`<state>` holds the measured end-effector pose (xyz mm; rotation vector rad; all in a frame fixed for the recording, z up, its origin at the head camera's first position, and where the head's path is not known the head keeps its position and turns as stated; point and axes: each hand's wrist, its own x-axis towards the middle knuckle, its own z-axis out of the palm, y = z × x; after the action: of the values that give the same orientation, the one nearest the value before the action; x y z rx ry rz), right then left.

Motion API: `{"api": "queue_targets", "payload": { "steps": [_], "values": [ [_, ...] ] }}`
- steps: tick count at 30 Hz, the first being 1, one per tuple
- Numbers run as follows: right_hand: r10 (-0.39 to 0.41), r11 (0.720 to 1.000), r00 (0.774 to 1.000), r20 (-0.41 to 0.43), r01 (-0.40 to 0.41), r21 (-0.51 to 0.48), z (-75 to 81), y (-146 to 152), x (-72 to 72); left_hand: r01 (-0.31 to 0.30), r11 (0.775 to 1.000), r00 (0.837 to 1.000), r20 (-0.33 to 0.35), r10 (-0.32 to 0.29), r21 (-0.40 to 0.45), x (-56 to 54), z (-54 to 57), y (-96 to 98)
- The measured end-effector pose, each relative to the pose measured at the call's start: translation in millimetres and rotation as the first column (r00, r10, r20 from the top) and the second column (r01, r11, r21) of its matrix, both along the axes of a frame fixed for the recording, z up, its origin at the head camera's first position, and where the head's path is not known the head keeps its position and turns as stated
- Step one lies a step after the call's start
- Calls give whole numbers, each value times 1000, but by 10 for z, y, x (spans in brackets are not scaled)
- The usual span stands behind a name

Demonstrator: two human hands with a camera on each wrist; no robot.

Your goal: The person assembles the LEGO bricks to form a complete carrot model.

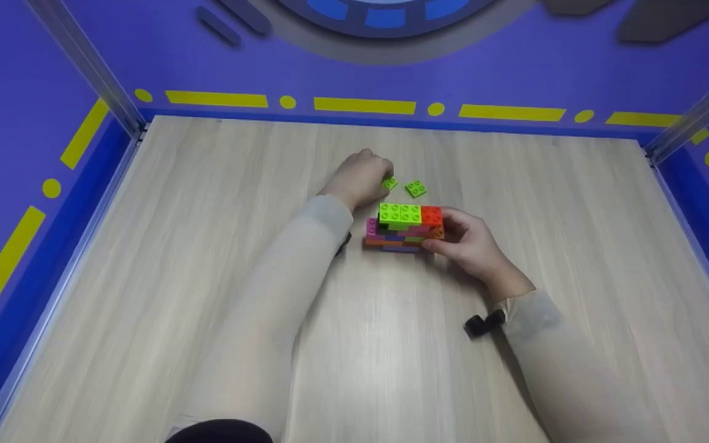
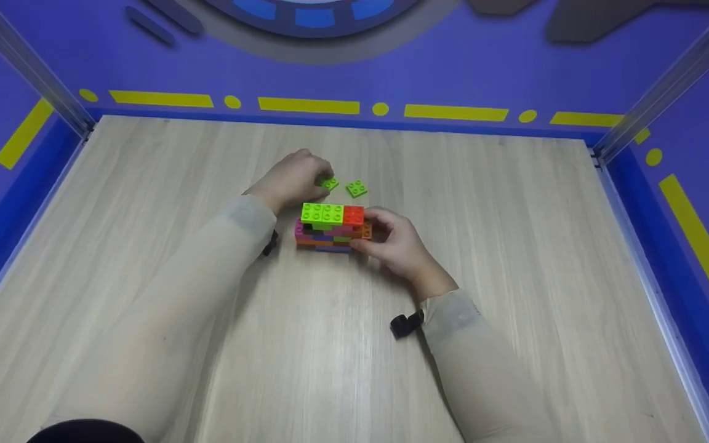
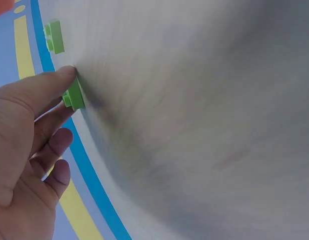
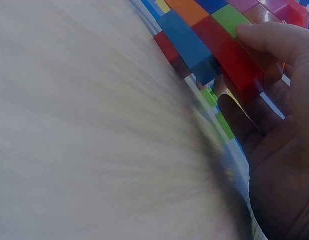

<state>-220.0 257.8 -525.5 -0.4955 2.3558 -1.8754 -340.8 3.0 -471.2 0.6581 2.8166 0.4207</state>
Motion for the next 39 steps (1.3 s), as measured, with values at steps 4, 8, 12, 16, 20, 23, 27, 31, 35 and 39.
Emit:
{"api": "queue_targets", "payload": {
  "steps": [4, 8, 12, 16, 20, 23, 27, 31, 35, 39],
  "values": [
    [-11, 1000, 1000, 10, 11, 6, 5, 0, 3, -14, 997, 1000, 28, 12, 72, 30, -44, -59],
    [-14, 1000, 1000, 10, 13, 14, 11, -5, 1, -33, 987, 998, 55, 24, 159, 85, -97, -134],
    [-15, 1000, 1000, 12, 14, 15, 15, -17, -3, -41, 969, 998, 51, 29, 242, 172, -109, -231],
    [-15, 1000, 1000, 13, 14, 15, 10, -19, -5, -80, 933, 996, 73, 58, 351, 274, -97, -353],
    [-19, 1000, 1000, 13, 18, 15, 10, -12, 0, -123, 881, 991, 99, 87, 456, 370, -97, -472],
    [-16, 1000, 1000, 6, 16, 21, 7, -8, 7, -151, 836, 988, 99, 116, 527, 450, -108, -556],
    [-7, 1000, 1000, 2, 7, 17, 2, -5, 12, -171, 767, 985, 101, 138, 618, 560, -121, -645],
    [-3, 1000, 1000, 10, 3, 1, -8, -4, 12, -161, 717, 987, 101, 125, 679, 660, -110, -693],
    [-10, 1000, 1000, 19, 10, 4, 3, -11, 10, -171, 666, 985, 120, 122, 726, 748, -84, -713],
    [-16, 1000, 1000, 19, 16, 13, 12, -15, 5, -205, 593, 979, 174, 110, 779, 808, -61, -726]
  ]
}}
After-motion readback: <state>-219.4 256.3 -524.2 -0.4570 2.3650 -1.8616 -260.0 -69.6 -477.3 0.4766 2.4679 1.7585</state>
